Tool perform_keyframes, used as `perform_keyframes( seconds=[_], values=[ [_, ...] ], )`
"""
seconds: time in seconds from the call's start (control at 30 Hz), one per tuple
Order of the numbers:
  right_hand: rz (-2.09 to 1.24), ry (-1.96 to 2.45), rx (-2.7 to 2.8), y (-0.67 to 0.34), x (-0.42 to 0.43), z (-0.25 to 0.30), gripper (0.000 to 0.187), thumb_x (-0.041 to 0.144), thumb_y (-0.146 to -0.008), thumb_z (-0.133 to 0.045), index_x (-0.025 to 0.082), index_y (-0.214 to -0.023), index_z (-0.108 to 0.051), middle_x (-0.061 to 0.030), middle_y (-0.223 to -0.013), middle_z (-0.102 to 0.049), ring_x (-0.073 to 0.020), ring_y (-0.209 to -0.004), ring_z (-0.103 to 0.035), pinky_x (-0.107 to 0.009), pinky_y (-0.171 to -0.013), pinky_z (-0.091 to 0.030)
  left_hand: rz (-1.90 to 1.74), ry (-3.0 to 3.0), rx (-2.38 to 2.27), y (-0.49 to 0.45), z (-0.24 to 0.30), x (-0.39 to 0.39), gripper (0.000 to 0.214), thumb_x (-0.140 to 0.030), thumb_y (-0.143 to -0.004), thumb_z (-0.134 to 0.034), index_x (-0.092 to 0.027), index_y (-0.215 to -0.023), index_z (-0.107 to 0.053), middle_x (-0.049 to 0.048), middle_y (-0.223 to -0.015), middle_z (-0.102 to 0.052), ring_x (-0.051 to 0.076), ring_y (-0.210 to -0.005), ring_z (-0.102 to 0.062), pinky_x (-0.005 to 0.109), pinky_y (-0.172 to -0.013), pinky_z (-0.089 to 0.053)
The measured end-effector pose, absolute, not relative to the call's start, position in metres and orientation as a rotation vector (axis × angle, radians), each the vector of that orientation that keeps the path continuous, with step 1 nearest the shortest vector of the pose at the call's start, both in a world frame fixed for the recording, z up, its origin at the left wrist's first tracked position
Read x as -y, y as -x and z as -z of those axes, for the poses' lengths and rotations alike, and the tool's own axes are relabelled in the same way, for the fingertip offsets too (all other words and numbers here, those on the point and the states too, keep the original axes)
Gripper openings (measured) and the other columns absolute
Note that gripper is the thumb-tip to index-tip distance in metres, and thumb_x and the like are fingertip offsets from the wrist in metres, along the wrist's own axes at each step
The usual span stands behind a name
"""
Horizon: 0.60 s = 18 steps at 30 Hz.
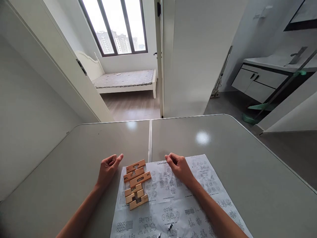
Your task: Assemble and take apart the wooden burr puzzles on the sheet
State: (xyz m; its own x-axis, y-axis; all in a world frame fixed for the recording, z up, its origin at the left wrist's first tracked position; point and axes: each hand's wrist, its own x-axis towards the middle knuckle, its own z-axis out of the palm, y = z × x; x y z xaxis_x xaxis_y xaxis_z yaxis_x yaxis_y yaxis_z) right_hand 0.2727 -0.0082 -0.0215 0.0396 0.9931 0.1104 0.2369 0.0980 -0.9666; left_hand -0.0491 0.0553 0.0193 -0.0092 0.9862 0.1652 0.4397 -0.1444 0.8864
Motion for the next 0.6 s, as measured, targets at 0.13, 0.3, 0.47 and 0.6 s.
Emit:
perform_keyframes(
  seconds=[0.13,0.3,0.47,0.6],
  values=[
    [-0.967,1.316,1.405,-0.2727,0.0111,0.0188,0.046,0.047,-0.100,-0.057,0.025,-0.067,-0.032,0.0069,-0.064,-0.026,-0.0126,-0.059,-0.025,-0.029,-0.054,-0.022,-1.111,-1.651,-1.497,0.0494,-0.0191,-0.0565,0.054,-0.046,-0.087,-0.063,-0.025,-0.064,-0.019,-0.0061,-0.067,-0.015,0.012,-0.060,-0.015,0.028,-0.055,-0.019],
    [-0.950,1.307,1.432,-0.2680,0.0132,0.0191,0.051,0.041,-0.098,-0.057,0.026,-0.066,-0.020,0.0071,-0.063,-0.019,-0.0121,-0.058,-0.017,-0.030,-0.054,-0.017,-1.104,-1.655,-1.513,0.0503,-0.0194,-0.0555,0.051,-0.044,-0.087,-0.060,-0.025,-0.064,-0.020,-0.0061,-0.066,-0.015,0.012,-0.060,-0.016,0.028,-0.055,-0.019],
    [-0.938,1.311,1.458,-0.2645,0.0121,0.0222,0.053,0.040,-0.098,-0.055,0.026,-0.065,-0.017,0.0069,-0.063,-0.015,-0.0121,-0.058,-0.014,-0.031,-0.053,-0.015,-1.086,-1.655,-1.524,0.0490,-0.0204,-0.0555,0.051,-0.045,-0.087,-0.060,-0.025,-0.063,-0.019,-0.0062,-0.065,-0.017,0.012,-0.060,-0.016,0.028,-0.055,-0.019],
    [-0.928,1.333,1.464,-0.2645,0.0109,0.0240,0.053,0.042,-0.099,-0.055,0.025,-0.065,-0.017,0.0066,-0.063,-0.015,-0.0121,-0.058,-0.014,-0.031,-0.053,-0.015,-1.073,-1.655,-1.532,0.0480,-0.0201,-0.0573,0.052,-0.047,-0.087,-0.060,-0.025,-0.064,-0.019,-0.0061,-0.065,-0.017,0.012,-0.061,-0.016,0.027,-0.055,-0.020]
  ],
)
